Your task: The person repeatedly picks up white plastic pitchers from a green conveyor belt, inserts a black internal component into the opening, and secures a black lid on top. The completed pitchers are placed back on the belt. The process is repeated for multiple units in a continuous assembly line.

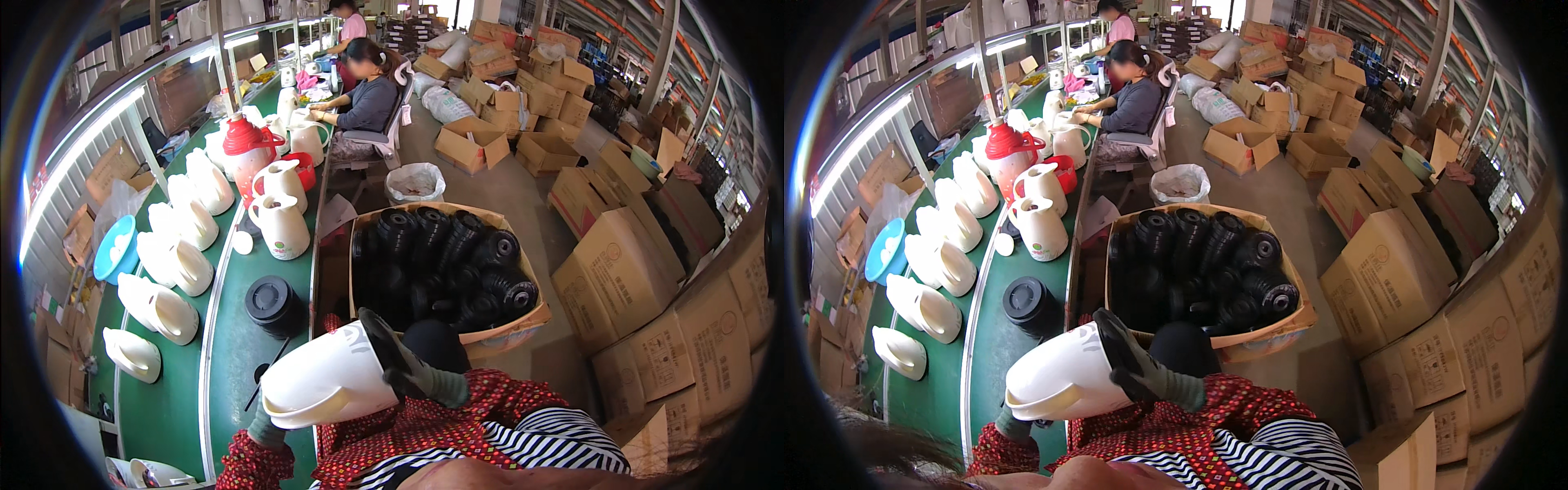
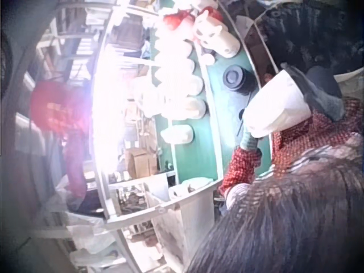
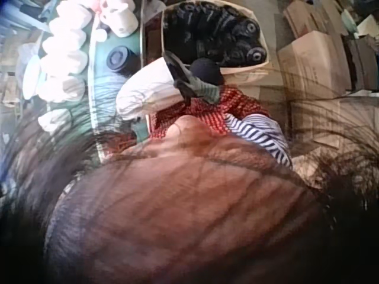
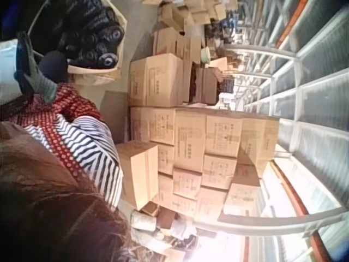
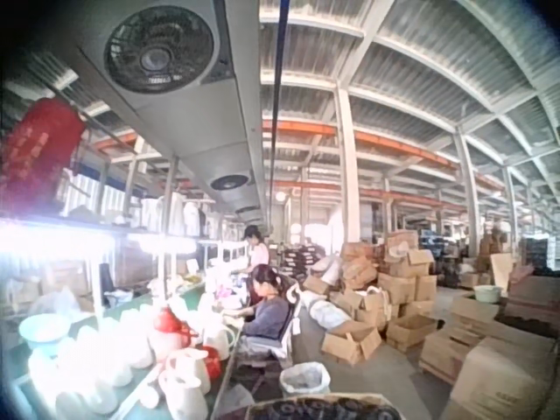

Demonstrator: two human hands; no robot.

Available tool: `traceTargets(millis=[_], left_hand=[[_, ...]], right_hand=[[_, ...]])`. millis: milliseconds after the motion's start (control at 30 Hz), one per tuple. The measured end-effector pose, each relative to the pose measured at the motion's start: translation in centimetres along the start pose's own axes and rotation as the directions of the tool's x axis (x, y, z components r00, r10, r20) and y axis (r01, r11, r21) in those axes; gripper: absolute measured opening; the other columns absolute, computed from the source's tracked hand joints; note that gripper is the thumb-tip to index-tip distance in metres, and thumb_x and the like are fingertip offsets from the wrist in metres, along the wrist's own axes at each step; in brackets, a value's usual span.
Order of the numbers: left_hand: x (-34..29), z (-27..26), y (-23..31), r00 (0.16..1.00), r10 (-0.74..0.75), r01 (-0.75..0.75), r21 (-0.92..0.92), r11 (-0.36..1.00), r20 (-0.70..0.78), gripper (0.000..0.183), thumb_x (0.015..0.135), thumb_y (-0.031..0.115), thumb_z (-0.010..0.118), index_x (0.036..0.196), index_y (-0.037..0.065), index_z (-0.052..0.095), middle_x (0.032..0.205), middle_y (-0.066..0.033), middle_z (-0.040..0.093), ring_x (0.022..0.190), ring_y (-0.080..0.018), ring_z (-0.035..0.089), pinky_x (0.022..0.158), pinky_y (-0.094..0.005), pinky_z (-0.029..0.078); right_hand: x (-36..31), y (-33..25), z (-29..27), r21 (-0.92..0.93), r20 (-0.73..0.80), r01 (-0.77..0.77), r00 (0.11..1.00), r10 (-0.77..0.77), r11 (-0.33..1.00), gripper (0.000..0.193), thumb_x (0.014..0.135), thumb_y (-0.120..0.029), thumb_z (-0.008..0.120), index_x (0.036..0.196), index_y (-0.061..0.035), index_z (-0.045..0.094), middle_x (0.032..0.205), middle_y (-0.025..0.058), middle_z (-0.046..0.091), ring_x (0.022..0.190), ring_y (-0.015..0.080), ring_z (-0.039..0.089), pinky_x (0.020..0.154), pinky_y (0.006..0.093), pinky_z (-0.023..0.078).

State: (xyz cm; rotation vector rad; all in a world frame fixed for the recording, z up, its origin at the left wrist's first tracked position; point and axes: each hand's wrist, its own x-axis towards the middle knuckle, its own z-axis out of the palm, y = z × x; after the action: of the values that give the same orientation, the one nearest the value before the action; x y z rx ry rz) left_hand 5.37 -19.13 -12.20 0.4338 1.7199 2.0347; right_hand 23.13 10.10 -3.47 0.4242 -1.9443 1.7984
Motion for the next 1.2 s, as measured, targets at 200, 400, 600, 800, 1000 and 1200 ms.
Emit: traceTargets(millis=[200, 400, 600, 800, 1000, 1200], left_hand=[[0.8, 9.5, 14.2, 0.701, 0.506, -0.691, 0.654, 0.308, 0.503, 0.041, 0.064, 0.019, 0.084, 0.098, 0.001, 0.07, 0.089, -0.0154, 0.063, 0.079, -0.034, 0.065, 0.07, -0.0412, 0.053], [-2.9, 2.2, 2.8, 0.997, -0.071, 0.07, 0.028, 0.997, 0.032, 0.024, 0.101, 0.022, 0.061, 0.118, 0.005, 0.065, 0.127, -0.0114, 0.067, 0.109, -0.0273, 0.066, 0.091, -0.0405, 0.055], [-2.3, 5.4, -8.1, 0.832, -0.238, 0.533, -0.606, 0.59, 0.501, 0.042, 0.109, 0.026, 0.051, 0.145, 0.006, 0.049, 0.143, -0.0142, 0.056, 0.127, -0.0282, 0.056, 0.105, -0.0426, 0.05], [-1.8, 6.5, -6.8, 0.872, -0.272, 0.48, -0.596, 0.644, 0.408, 0.032, 0.108, 0.023, 0.051, 0.133, 0.004, 0.056, 0.128, -0.0145, 0.064, 0.112, -0.0279, 0.063, 0.096, -0.0414, 0.054], [0.9, 2.5, -0.7, 0.968, -0.218, 0.248, -0.331, 0.91, 0.123, 0.025, 0.107, 0.019, 0.051, 0.121, 0.002, 0.062, 0.113, -0.0147, 0.071, 0.097, -0.0276, 0.07, 0.087, -0.0401, 0.058], [1.9, 5.5, 8.6, 0.978, 0.153, -0.206, 0.774, 0.598, 0.142, 0.021, 0.081, 0.015, 0.077, 0.095, 0.003, 0.068, 0.092, -0.0178, 0.068, 0.085, -0.0351, 0.068, 0.076, -0.0419, 0.055]], right_hand=[[-6.1, 17.9, -2.0, 0.906, 0.302, -0.38, 0.889, 0.343, 0.187, 0.046, 0.114, -0.029, 0.043, 0.149, -0.0008, 0.051, 0.147, 0.0135, 0.06, 0.135, 0.0245, 0.056, 0.12, 0.04, 0.041], [-0.6, 2.1, -0.7, 0.566, 0.143, -0.387, 0.915, 0.376, 0.727, 0.085, 0.103, -0.064, 0.05, 0.16, -0.0026, 0.034, 0.163, 0.0178, 0.036, 0.147, 0.0316, 0.04, 0.122, 0.0423, 0.034], [3.5, -3.8, -3.4, -0.456, 0.485, 0.255, 0.874, -0.002, 0.853, 0.12, 0.065, -0.071, 0.085, 0.161, -0.0148, 0.039, 0.168, 0.0366, 0.01, 0.153, 0.0596, 0.012, 0.122, 0.0675, 0.016], [4.1, -2.1, -3.6, -0.365, 0.427, 0.32, 0.892, -0.148, 0.874, 0.096, 0.079, -0.059, 0.079, 0.157, -0.0138, 0.046, 0.167, 0.0329, 0.018, 0.153, 0.0572, 0.018, 0.121, 0.0658, 0.02], [-0.5, 3.7, -0.4, 0.536, -0.162, -0.168, 0.941, 0.296, 0.828, 0.062, 0.105, -0.021, 0.058, 0.159, -0.0037, 0.036, 0.162, 0.0123, 0.041, 0.144, 0.0244, 0.046, 0.122, 0.0374, 0.034], [-5.8, 10.3, 0.2, 0.35, -0.156, -0.243, 0.937, 0.312, 0.905, 0.058, 0.11, -0.027, 0.051, 0.161, -0.0046, 0.034, 0.16, 0.011, 0.044, 0.144, 0.0246, 0.046, 0.122, 0.04, 0.037]])
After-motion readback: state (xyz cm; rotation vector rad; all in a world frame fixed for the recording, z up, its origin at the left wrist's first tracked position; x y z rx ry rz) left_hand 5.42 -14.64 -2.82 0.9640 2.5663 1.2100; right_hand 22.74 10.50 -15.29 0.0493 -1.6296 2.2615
